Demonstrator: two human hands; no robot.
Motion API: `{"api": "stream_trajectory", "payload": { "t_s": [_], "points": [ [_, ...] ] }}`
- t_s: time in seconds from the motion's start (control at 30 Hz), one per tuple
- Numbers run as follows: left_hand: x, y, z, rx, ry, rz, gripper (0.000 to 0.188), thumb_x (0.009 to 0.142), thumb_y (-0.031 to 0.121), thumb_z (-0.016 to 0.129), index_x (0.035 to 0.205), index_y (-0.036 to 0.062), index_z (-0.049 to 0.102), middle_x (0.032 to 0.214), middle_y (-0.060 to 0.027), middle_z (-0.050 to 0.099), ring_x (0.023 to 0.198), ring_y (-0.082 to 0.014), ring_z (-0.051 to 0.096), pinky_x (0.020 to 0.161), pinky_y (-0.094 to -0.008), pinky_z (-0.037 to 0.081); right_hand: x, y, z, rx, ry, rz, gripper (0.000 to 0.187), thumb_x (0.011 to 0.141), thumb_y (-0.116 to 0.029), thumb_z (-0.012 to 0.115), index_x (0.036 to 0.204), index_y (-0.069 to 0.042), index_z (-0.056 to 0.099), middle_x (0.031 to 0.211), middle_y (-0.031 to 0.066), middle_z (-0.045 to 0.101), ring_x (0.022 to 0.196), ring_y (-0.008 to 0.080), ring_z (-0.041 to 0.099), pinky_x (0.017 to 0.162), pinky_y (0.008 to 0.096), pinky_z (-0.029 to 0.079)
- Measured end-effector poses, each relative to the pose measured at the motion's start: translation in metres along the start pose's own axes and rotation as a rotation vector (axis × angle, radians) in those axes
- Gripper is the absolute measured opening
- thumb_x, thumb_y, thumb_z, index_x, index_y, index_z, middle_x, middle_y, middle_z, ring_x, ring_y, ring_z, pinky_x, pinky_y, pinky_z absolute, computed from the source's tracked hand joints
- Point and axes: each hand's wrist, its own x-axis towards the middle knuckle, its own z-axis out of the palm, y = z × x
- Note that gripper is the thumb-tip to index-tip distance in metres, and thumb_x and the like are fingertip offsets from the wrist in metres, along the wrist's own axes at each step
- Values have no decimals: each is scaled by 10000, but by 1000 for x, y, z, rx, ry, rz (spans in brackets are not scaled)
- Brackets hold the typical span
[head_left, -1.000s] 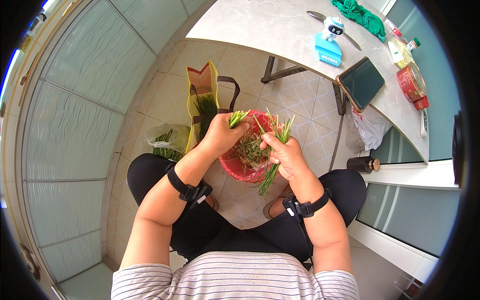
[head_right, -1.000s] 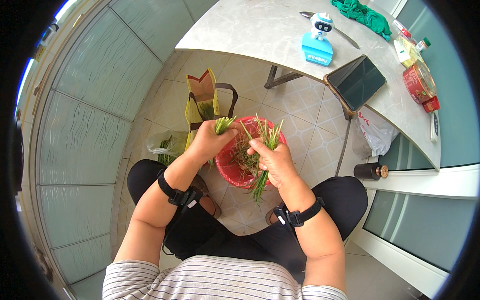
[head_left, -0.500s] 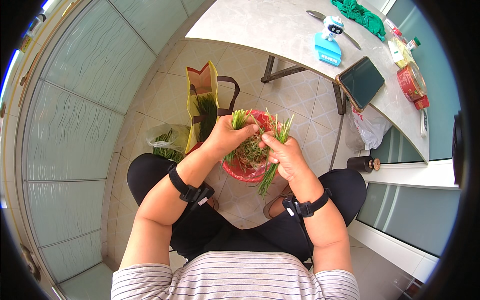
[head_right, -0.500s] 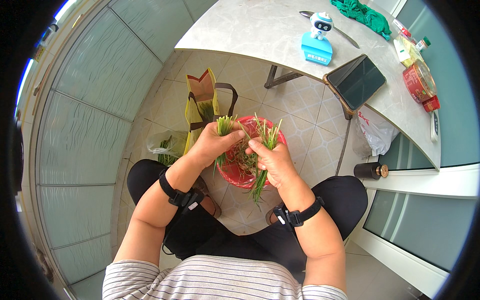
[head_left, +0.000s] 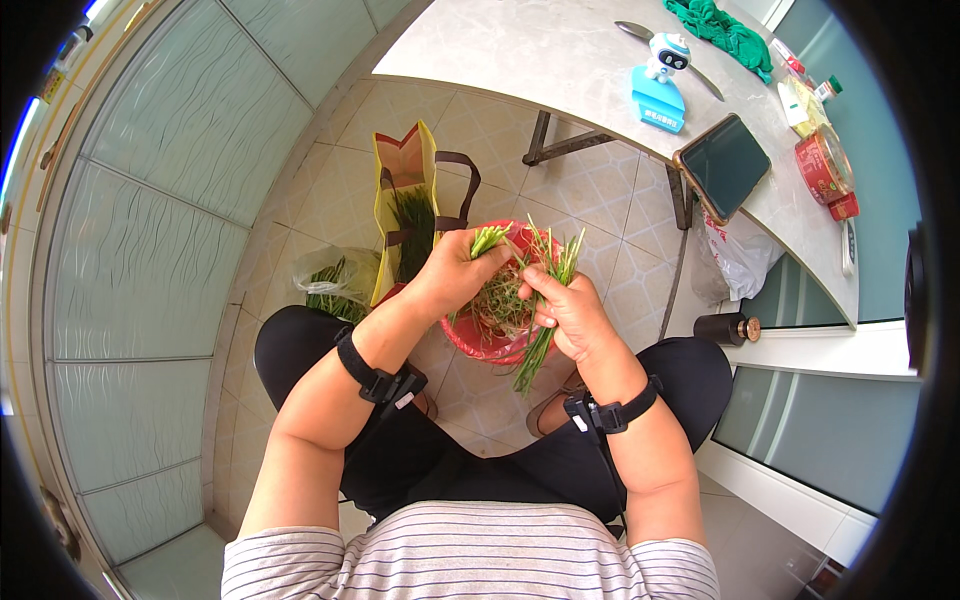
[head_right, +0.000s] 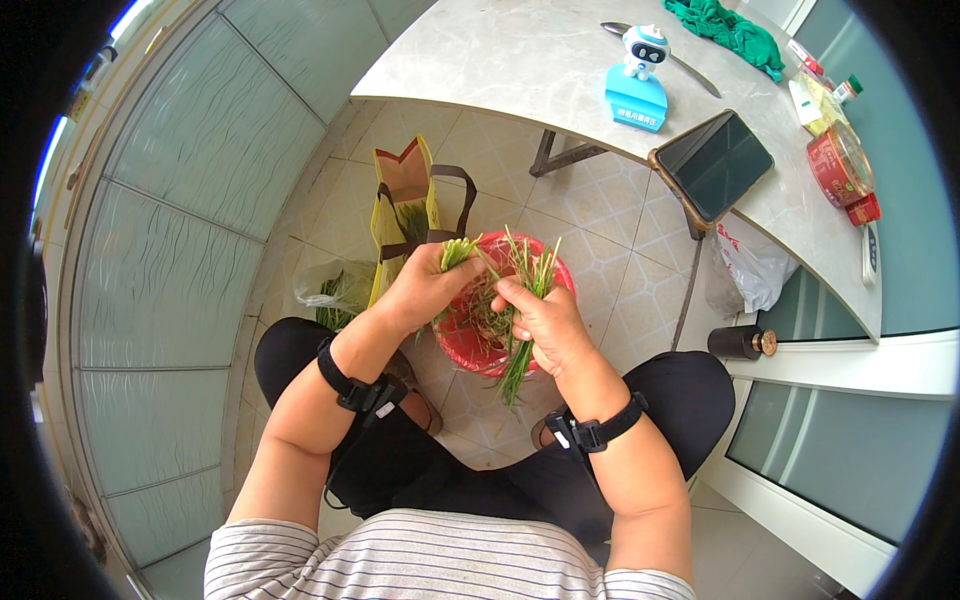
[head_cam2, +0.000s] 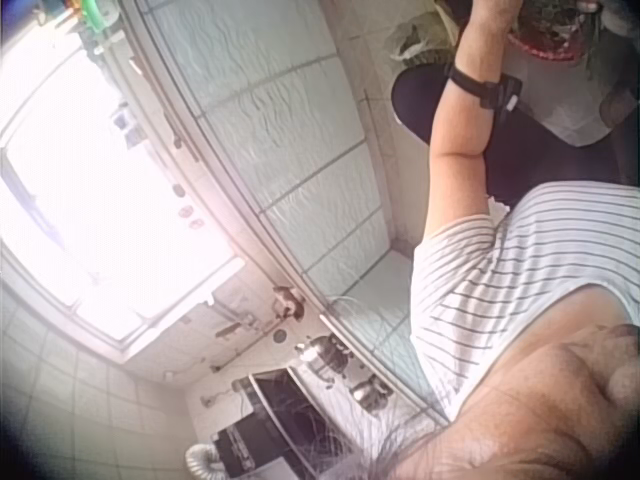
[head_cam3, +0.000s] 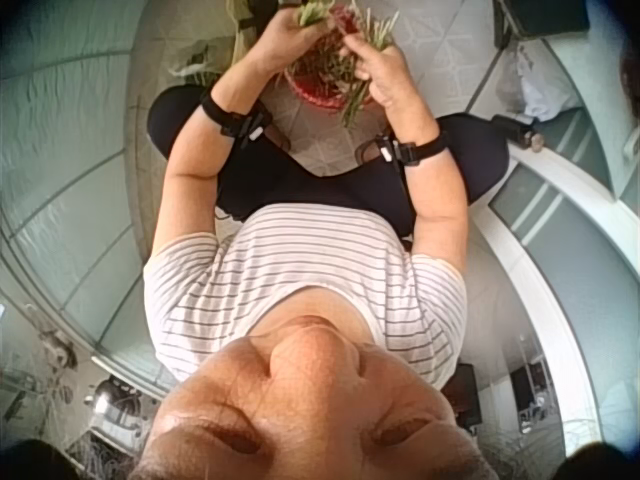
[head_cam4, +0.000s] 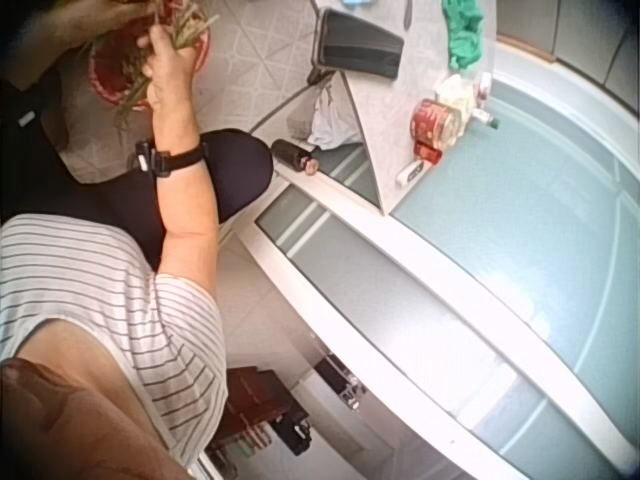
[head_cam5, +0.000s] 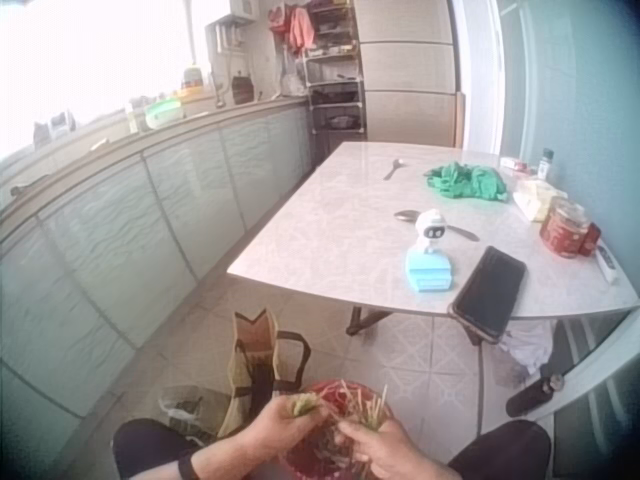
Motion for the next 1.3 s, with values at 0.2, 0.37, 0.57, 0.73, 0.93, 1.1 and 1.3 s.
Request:
{"api": "stream_trajectory", "payload": {
  "t_s": [0.2,0.37,0.57,0.73,0.93,1.1,1.3],
  "points": [
    [-1,3,-3,198,-1,90,188,941,132,521,997,-20,616,780,-36,653,713,-77,567,660,-275,488,0,-1,-2,59,-26,35,160,865,-208,661,935,-77,601,752,15,590,480,31,379,442,175,295],
    [0,-1,-3,266,39,129,148,931,129,548,883,-4,592,714,27,539,675,-60,457,612,-247,415,0,-2,-3,71,-43,44,169,857,-212,674,938,-80,607,756,24,599,486,40,390,446,180,301],
    [1,-2,-4,210,105,15,124,905,121,596,872,2,608,731,19,564,684,-54,481,624,-239,422,1,0,-4,67,-35,29,181,854,-224,678,937,-81,605,757,21,597,495,37,397,451,180,303],
    [2,-14,0,-34,6,57,114,891,134,622,858,26,613,697,44,540,647,-46,471,577,-229,398,-1,-1,-2,37,-18,-9,197,849,-229,688,942,-77,604,775,28,609,501,33,394,460,181,308],
    [-1,-6,3,-96,41,-35,122,898,147,616,855,33,613,691,53,532,631,-42,461,567,-223,385,-1,1,0,-1,-10,-48,197,845,-208,693,950,-69,601,780,43,619,511,34,411,454,187,318],
    [0,-7,4,61,74,61,158,914,155,593,871,3,604,710,36,555,661,-50,480,600,-235,414,-1,0,-1,24,-4,-32,188,846,-203,689,942,-67,603,773,43,620,513,35,416,450,184,317],
    [4,-18,-1,208,167,102,159,919,139,574,900,-18,598,732,26,566,691,-59,490,628,-246,430,0,0,-2,34,-8,-14,186,850,-212,681,937,-70,599,766,31,607,497,36,403,449,183,310]
  ]
}}
